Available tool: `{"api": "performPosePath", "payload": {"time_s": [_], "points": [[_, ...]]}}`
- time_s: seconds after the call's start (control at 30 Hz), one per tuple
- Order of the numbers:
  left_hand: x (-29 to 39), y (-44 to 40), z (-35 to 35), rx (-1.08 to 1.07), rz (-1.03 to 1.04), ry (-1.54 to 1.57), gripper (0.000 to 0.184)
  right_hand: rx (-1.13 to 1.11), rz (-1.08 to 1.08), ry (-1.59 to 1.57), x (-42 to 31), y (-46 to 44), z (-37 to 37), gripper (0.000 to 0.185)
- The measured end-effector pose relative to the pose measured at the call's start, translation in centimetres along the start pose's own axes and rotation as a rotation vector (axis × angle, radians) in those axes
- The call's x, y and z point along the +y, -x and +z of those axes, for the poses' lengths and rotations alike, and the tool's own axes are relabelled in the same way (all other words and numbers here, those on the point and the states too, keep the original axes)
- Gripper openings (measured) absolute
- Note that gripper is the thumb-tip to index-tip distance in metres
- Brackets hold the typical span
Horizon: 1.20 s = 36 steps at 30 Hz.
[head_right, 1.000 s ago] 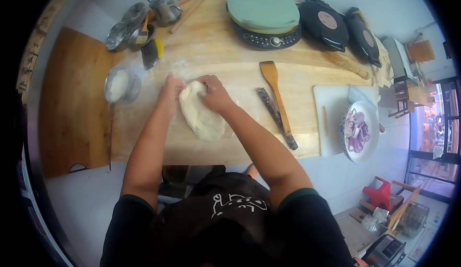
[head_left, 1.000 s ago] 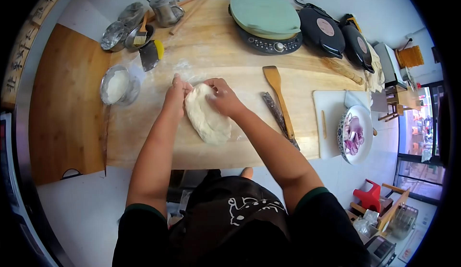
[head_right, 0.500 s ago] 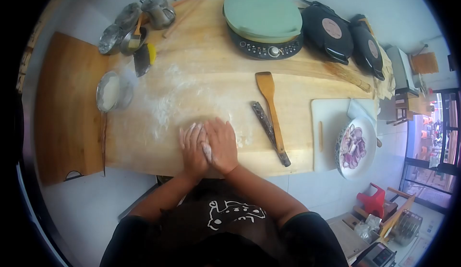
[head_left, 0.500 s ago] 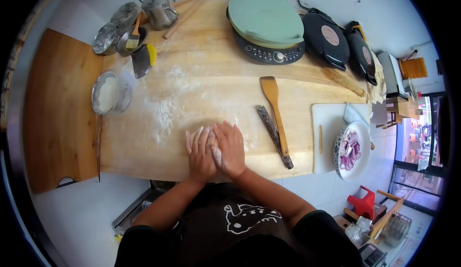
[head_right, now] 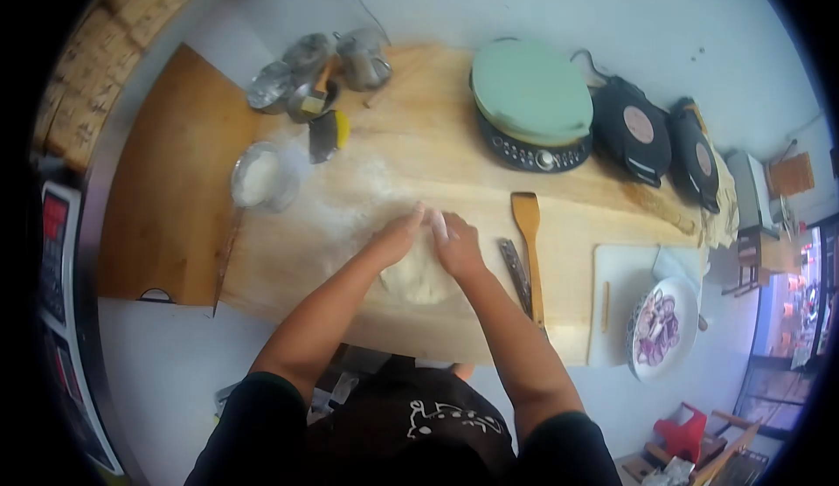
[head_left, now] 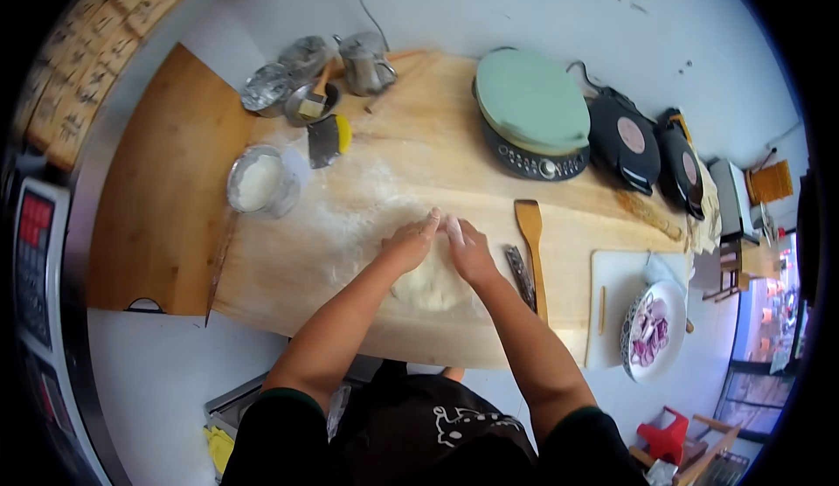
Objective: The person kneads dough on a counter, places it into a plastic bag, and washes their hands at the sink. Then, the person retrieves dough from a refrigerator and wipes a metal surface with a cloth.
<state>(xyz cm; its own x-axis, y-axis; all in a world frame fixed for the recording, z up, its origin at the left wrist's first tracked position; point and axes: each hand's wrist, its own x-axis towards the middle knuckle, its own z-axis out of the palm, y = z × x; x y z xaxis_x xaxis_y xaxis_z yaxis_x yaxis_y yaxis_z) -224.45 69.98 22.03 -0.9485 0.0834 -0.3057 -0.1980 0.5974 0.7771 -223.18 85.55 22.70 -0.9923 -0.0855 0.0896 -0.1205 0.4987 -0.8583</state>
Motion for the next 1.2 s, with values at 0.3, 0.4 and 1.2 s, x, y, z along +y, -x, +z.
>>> {"api": "performPosePath", "payload": {"time_s": [0.3, 0.4, 1.2], "points": [[-0.7, 14.8, 3.3, 0.452, 0.587, -0.438, 0.032, 0.004, -0.341, 0.443, -3.2, 12.6, -0.6, 0.047], [-1.3, 13.4, 3.8, 0.455, 0.606, -0.463, 0.039, 0.015, -0.381, 0.431, -1.2, 11.9, 0.0, 0.05], [-5.1, 11.7, 0.6, 0.234, 0.572, -0.396, 0.065, 0.079, -0.445, 0.608, -1.1, 11.0, 1.8, 0.056]]}}
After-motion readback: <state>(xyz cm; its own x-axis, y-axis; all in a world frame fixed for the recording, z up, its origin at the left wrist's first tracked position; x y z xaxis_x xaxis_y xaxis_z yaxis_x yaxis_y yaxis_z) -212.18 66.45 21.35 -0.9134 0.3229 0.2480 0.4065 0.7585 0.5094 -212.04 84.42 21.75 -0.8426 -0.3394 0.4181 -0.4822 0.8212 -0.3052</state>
